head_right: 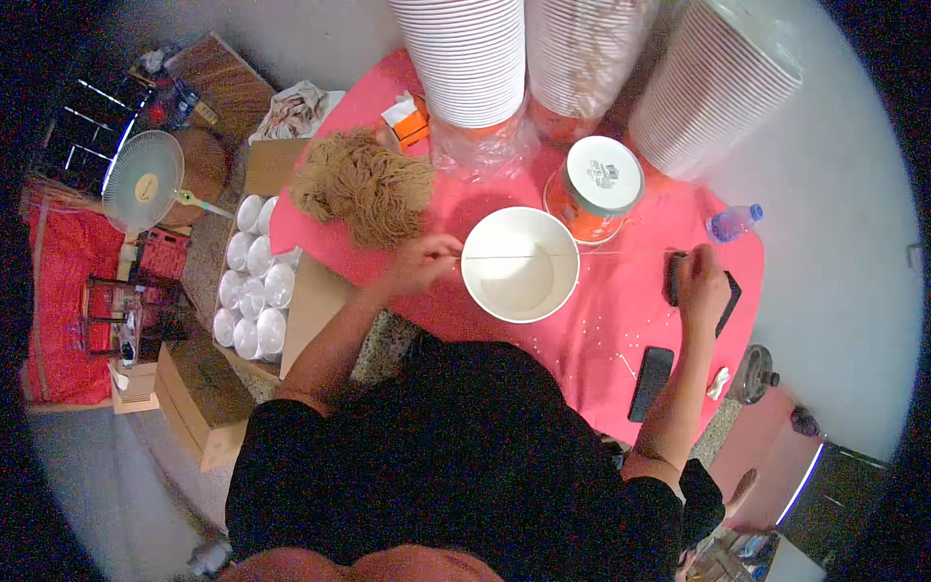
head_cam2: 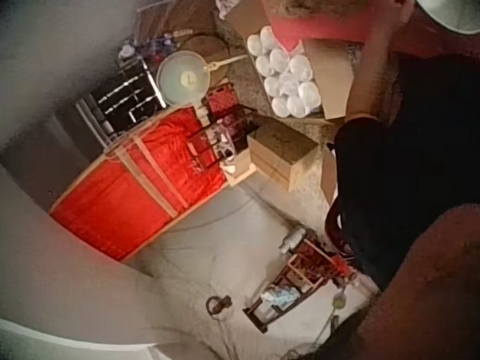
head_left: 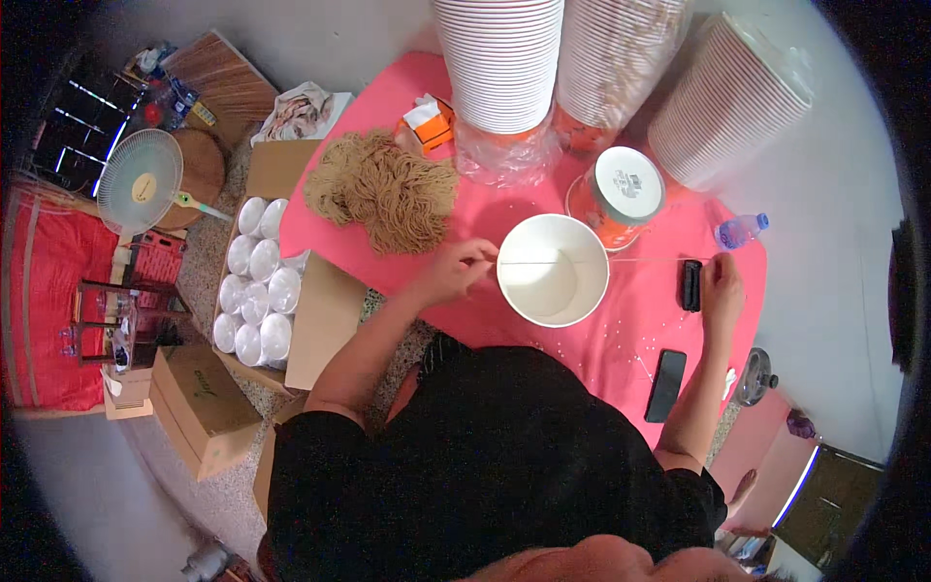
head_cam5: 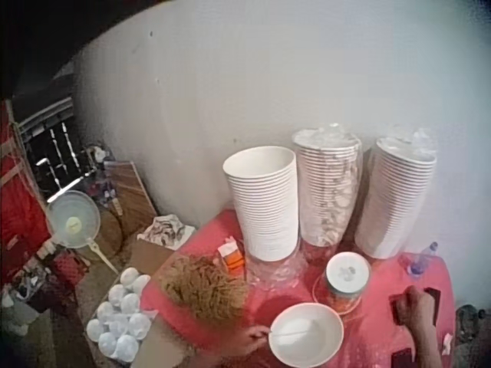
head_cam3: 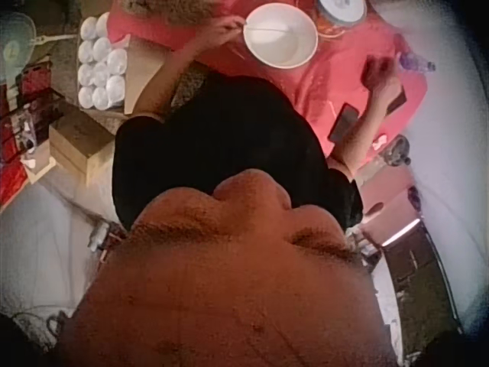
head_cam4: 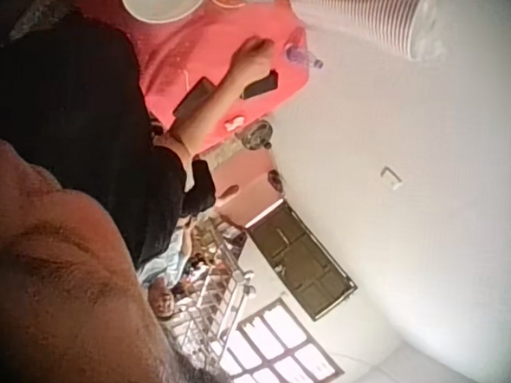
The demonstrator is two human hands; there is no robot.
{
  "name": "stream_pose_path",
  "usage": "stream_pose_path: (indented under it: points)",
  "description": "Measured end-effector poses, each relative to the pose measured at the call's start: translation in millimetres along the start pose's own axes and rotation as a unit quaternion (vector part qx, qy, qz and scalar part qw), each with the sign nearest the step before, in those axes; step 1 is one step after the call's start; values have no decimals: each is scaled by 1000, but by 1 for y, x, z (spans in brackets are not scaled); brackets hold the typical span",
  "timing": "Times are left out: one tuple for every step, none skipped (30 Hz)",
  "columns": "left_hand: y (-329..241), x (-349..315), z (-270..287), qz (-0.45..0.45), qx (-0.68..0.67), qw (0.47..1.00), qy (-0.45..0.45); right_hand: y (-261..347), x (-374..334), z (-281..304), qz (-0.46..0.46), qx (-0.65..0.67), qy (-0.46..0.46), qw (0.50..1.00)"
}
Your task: The recorder is preparing paper food containers by attaching rubber bands and organizing stacks of cups and bowls.
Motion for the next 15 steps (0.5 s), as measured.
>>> stream_pose_path:
  points:
    - [0, -1, 5, 0, -1, 1000, 2, -18, -1, -4, -23, -16, -17, 999]
    - [7, -2, 8, 37, -56, 998, 14, -32, -3, -15, -43, -28, 16, 999]
    - [9, -3, 8, 75, -111, 991, 24, -23, -5, -19, -15, -39, 27, 999]
    - [11, -6, 1, 121, -188, 974, 41, -12, -8, -23, 13, -48, 38, 998]
    - [5, -3, 1, 122, -187, 974, 41, -7, -13, -36, 12, -62, 113, 992]
    - [1, 0, -4, 143, -191, 969, 64, -5, -14, -40, 13, -60, 113, 992]
    - [0, 0, -8, 165, -194, 963, 87, 2, -16, -46, 34, -53, 100, 993]
    - [-1, -1, -7, 165, -193, 963, 87, 9, -17, -48, 55, -45, 86, 994]
    - [1, -3, -8, 184, -283, 939, 66, 29, -17, -45, 75, 22, 80, 994]
    - [1, -6, -10, 201, -371, 905, 47, 56, -20, -40, 113, 81, 62, 988]
    - [-4, -7, -13, 202, -371, 905, 49, 83, -24, -35, 150, 140, 45, 978]
    - [-16, -6, -13, 188, -397, 898, 33, 111, -29, -36, 168, 236, 95, 952]
    - [-23, -6, -11, 173, -422, 890, 17, 143, -38, -34, 228, 239, 99, 939]
    - [-24, -6, -13, 173, -421, 890, 17, 172, -44, -32, 270, 227, 84, 932]
    - [-26, -3, -6, 144, -370, 918, -16, 193, -49, -31, 314, 216, 70, 922]
Point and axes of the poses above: each hand's wrist, its own x-axis towards the middle knuckle, its own z-axis out of the back of the hand, y = z × x, the point moved 10 cm from there along x, towards the middle knuckle, and after that the axes turned 9 degrees about -x, right-handed, at the moved point
